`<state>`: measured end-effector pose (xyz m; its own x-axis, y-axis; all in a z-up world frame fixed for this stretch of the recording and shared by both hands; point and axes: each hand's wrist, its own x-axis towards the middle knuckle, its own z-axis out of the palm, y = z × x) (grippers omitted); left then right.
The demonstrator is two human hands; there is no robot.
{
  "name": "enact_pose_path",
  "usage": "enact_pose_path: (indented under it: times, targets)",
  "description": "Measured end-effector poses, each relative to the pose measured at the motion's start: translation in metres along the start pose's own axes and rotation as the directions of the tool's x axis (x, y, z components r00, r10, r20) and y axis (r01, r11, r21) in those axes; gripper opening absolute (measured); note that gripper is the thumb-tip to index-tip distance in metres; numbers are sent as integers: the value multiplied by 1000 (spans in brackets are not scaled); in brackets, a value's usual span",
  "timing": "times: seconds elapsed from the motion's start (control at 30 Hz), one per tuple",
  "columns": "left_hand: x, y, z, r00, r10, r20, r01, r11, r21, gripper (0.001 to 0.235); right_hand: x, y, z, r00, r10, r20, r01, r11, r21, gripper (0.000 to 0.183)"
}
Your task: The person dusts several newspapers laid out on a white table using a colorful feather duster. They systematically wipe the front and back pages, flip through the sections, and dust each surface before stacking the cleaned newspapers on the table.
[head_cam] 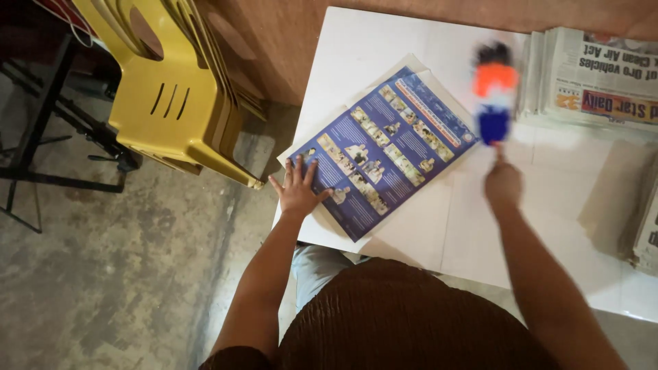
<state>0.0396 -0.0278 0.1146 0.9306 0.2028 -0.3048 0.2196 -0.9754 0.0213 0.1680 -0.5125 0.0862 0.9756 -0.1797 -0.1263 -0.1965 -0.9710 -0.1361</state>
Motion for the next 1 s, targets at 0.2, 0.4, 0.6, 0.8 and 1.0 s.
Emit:
enact_pose_path:
  times: [0.2, 0.4, 0.6, 0.8, 1.0]
  targets:
    - [-12, 6, 7, 994, -107, 18, 108, 993, -40, 98, -155, -110, -43, 885, -343, 316, 355, 935, 18, 26]
    - [-27, 7, 22, 987, -158, 13, 159, 984, -80, 96, -59, 44, 71, 971, -21, 240, 24, 1000, -8, 31]
    - [-53, 27, 29, 947, 4, -321, -8, 1000, -10, 87, -38, 16, -6, 991, 122, 55, -129, 979, 156, 57]
    - [-101, 58, 59, 714, 632, -301, -607, 773, 184, 107, -95, -104, -1, 824, -543, 158, 545, 837, 35, 26]
    - [-96, 45, 94, 672, 657, -342, -643, 747, 171, 112, -12, -68, 0, 747, -664, -31, 662, 747, -58, 27]
